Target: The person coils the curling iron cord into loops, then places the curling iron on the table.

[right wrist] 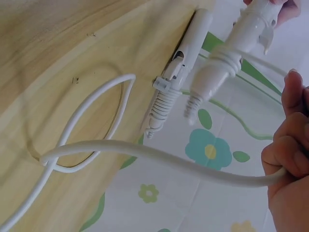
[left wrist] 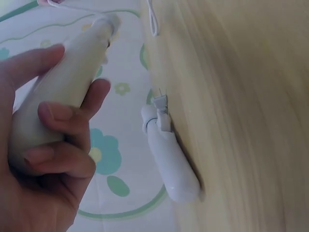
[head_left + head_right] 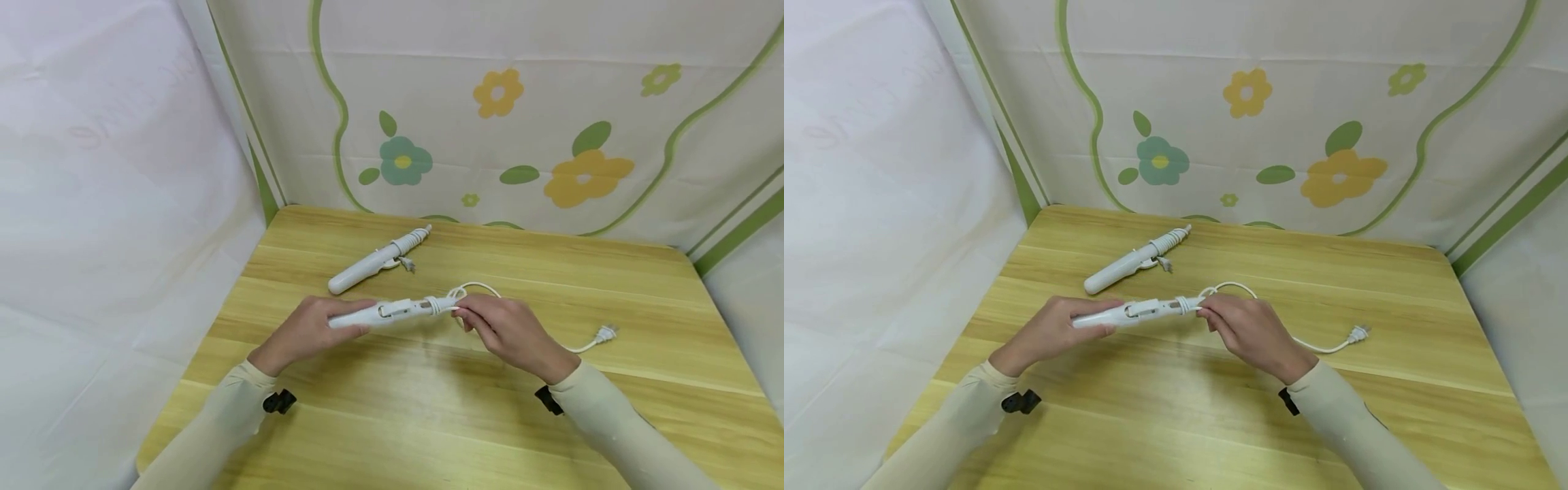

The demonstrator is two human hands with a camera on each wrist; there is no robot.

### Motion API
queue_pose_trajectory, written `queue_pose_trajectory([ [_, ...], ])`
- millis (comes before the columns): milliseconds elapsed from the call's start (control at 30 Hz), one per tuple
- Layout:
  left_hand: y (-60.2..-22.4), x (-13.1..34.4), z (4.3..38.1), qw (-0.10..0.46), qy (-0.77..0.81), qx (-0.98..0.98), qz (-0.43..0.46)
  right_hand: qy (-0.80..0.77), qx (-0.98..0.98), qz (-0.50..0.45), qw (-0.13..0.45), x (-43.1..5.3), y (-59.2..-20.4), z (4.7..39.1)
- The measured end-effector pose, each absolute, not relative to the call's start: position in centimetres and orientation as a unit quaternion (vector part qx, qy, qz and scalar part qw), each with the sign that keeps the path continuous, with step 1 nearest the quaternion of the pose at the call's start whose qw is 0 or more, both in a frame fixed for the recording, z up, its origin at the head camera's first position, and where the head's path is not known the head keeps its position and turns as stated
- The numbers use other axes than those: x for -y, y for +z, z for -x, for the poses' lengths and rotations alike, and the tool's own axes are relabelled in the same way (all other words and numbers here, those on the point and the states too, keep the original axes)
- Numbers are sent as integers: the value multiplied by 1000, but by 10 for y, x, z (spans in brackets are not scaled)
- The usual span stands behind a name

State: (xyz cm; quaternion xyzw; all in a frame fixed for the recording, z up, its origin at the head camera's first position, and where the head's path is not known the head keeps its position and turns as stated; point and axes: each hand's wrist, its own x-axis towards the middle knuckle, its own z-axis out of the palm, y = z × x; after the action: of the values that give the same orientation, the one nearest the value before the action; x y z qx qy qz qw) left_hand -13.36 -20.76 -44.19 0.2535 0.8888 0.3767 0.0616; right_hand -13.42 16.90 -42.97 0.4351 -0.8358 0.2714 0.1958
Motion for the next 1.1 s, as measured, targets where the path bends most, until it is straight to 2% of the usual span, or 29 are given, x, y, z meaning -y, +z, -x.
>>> queue_pose_trajectory([
  [267, -437, 206, 129, 137, 369, -852, -345, 270, 828, -448, 204, -169, -430, 137],
  [600, -438, 211, 126, 216, 456, -788, -353, 293, 828, -450, 159, -169, -430, 139],
  [867, -439, 218, 125, 215, 524, -744, -355, 310, 836, -435, 125, -169, -431, 140],
  [1100, -440, 222, 126, 181, 559, -727, -355, 318, 840, -426, 108, -165, -433, 140],
])
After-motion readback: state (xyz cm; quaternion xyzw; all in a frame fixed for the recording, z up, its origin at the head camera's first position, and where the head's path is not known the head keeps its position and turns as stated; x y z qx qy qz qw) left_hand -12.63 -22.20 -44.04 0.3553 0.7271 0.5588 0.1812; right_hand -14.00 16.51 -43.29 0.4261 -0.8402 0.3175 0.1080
